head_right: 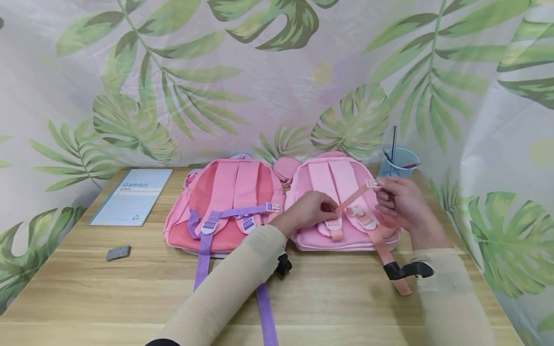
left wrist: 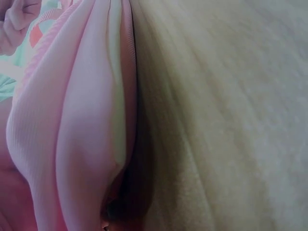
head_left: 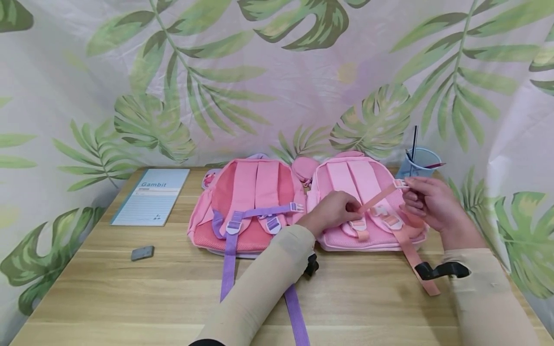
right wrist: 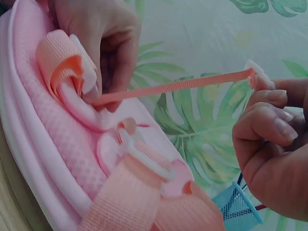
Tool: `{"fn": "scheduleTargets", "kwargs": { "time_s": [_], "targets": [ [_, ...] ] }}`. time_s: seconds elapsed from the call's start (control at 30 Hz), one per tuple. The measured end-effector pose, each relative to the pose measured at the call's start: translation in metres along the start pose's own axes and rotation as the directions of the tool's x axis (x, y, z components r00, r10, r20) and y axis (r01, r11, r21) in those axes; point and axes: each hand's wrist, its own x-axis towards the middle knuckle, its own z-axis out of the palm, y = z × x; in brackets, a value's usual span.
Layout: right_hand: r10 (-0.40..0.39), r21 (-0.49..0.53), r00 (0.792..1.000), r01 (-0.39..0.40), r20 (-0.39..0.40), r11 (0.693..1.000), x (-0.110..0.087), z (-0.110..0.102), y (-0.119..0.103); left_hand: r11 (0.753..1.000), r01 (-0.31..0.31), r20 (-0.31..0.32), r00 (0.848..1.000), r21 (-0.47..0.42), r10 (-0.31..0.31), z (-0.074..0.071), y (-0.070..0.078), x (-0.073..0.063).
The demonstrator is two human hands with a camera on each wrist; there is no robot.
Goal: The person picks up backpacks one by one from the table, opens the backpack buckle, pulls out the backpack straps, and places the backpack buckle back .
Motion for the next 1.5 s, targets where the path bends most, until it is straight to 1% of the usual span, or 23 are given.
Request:
{"fn": "scheduleTargets", "kwargs": {
  "time_s": [0.13, 0.23, 0.37, 0.47, 0.57, 0.63, 0.73, 0.8, 0.87, 0.93, 1.13, 1.2, 1.37, 1.5],
  "targets": [
    [-0.007, -0.045, 1.000, 0.007, 0.006, 0.999, -0.005, -0.012, 0.001, 1.000, -0.006, -0.008, 1.000, -0.004, 0.006, 0.001, -0.002, 0.001],
    [0.001, -0.095, 1.000, -0.002, -0.012, 0.995, -0.008, -0.022, 0.002, 1.000, -0.003, -0.010, 1.000, -0.018, 0.003, 0.002, -0.003, 0.001],
    [0.043, -0.190, 0.997, -0.055, -0.067, 0.980, -0.013, -0.036, 0.003, 0.999, 0.006, -0.009, 1.000, -0.035, -0.007, 0.002, -0.002, 0.000],
    [0.094, -0.277, 0.988, -0.124, -0.119, 0.953, -0.017, -0.045, 0.003, 0.999, 0.009, -0.009, 1.000, -0.030, -0.010, 0.002, -0.002, 0.000],
    [0.146, -0.359, 0.973, -0.202, -0.178, 0.911, -0.019, -0.053, 0.004, 1.000, 0.009, -0.007, 1.000, -0.028, -0.010, 0.001, -0.001, 0.000],
    [0.175, -0.408, 0.962, -0.249, -0.212, 0.878, -0.020, -0.057, 0.006, 1.000, 0.009, -0.007, 1.000, -0.029, -0.010, 0.001, -0.001, -0.001],
    [0.202, -0.450, 0.950, -0.292, -0.237, 0.844, -0.020, -0.061, 0.010, 1.000, 0.014, -0.007, 1.000, -0.015, -0.014, 0.001, 0.000, -0.001],
    [0.215, -0.486, 0.942, -0.318, -0.256, 0.814, -0.020, -0.064, 0.013, 1.000, 0.019, -0.004, 1.000, -0.003, -0.019, 0.001, 0.000, -0.001],
    [0.221, -0.516, 0.937, -0.334, -0.269, 0.789, -0.020, -0.066, 0.016, 1.000, 0.023, -0.001, 1.000, 0.002, -0.023, 0.002, -0.001, 0.000],
    [0.221, -0.554, 0.933, -0.348, -0.284, 0.756, -0.020, -0.069, 0.019, 1.000, 0.022, 0.001, 1.000, 0.007, -0.022, 0.002, -0.001, 0.000],
    [0.193, -0.704, 0.932, -0.358, -0.306, 0.614, -0.021, -0.072, 0.026, 1.000, 0.013, 0.003, 1.000, -0.002, -0.013, 0.002, -0.002, -0.001],
    [0.191, -0.735, 0.933, -0.358, -0.305, 0.575, -0.021, -0.073, 0.028, 1.000, 0.005, 0.006, 1.000, 0.002, -0.005, 0.002, -0.002, -0.001],
    [0.194, -0.786, 0.931, -0.366, -0.311, 0.498, -0.020, -0.073, 0.032, 1.000, -0.004, 0.011, 1.000, 0.026, 0.004, 0.002, -0.001, 0.000],
    [0.198, -0.816, 0.926, -0.376, -0.321, 0.439, -0.019, -0.071, 0.030, 0.999, 0.010, 0.012, 1.000, 0.043, -0.011, 0.003, -0.001, 0.000]
  ]
}}
